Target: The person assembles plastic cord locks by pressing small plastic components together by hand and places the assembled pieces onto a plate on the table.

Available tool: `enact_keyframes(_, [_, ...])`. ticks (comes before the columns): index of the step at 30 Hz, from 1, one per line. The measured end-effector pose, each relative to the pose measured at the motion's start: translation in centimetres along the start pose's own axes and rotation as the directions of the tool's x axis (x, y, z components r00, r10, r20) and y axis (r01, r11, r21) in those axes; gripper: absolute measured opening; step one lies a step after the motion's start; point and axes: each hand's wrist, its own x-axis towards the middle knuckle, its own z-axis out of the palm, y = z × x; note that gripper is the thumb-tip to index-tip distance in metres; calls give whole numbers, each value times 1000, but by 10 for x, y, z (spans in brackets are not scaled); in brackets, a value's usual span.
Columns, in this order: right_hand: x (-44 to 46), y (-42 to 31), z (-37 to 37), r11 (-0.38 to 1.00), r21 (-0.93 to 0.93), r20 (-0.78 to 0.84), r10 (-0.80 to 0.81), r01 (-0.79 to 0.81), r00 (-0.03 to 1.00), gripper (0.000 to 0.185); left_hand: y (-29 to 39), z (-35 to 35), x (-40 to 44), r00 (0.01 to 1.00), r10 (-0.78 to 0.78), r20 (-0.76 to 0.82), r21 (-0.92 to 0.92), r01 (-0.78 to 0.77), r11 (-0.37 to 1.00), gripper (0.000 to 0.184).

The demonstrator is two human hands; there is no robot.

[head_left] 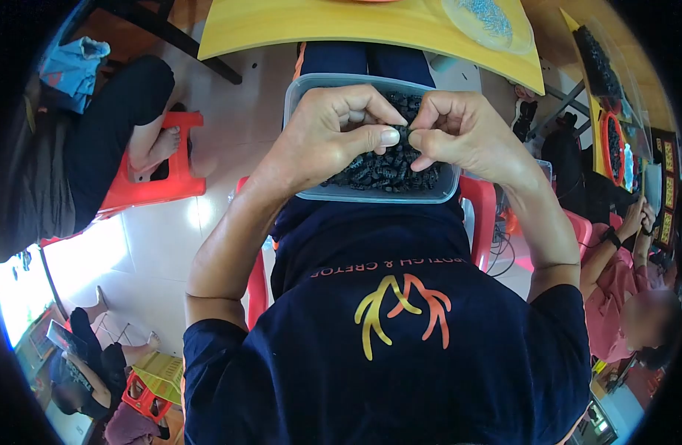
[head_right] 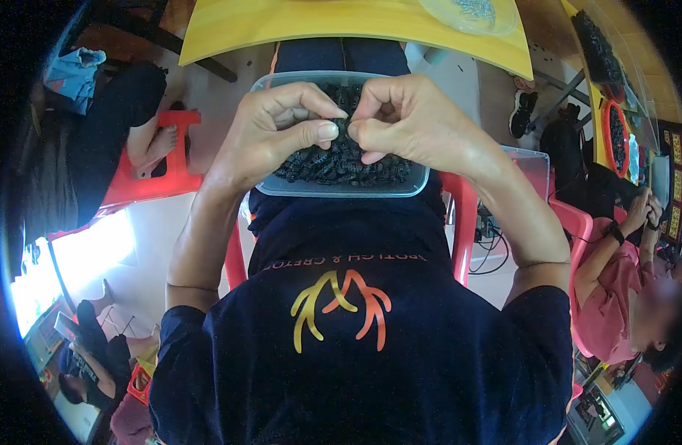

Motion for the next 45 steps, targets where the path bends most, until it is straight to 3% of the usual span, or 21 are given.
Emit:
enact_keyframes(2, [4,5,-5,998,-60,46,-2,4,999,13,1,-1,1,999,-18,27,14,18,1000,11])
enact_keyframes(8, [10,0,-10,999,4,12,45,-45,999,12,-7,6,5,995,53,-89,83,-46,996,13])
enact_keyframes(12, [14,12,-8,1000,-10,-29,14,-15,999,13,-15,11,4,975,165,-148,293,-116,949,13])
enact_keyframes(16, [10,11,-8,996,1,-77,-92,93,993,16,-13,2,7,986,92,-139,79,-82,993,15])
enact_keyframes(21, [2,10,-7,974,116,-90,-184,194,979,19,-10,3,8,985,114,-130,-40,-120,992,17])
enact_keyframes(27, [-4,12,0,958,112,-169,-243,263,955,21,-7,3,9,991,65,-120,-139,-82,987,17])
enact_keyframes(36, [-5,15,8,948,-174,-263,-307,268,915,19,-6,10,6,988,90,-128,-161,-110,981,16])
enact_keyframes(42, [-11,-1,-1,884,-415,-66,-263,213,962,27,-3,13,4,987,108,-117,-131,-123,984,16])
enact_keyframes(45, [-11,-2,-4,798,-529,4,-340,290,940,30,-2,12,5,989,96,-113,-123,-110,986,16])
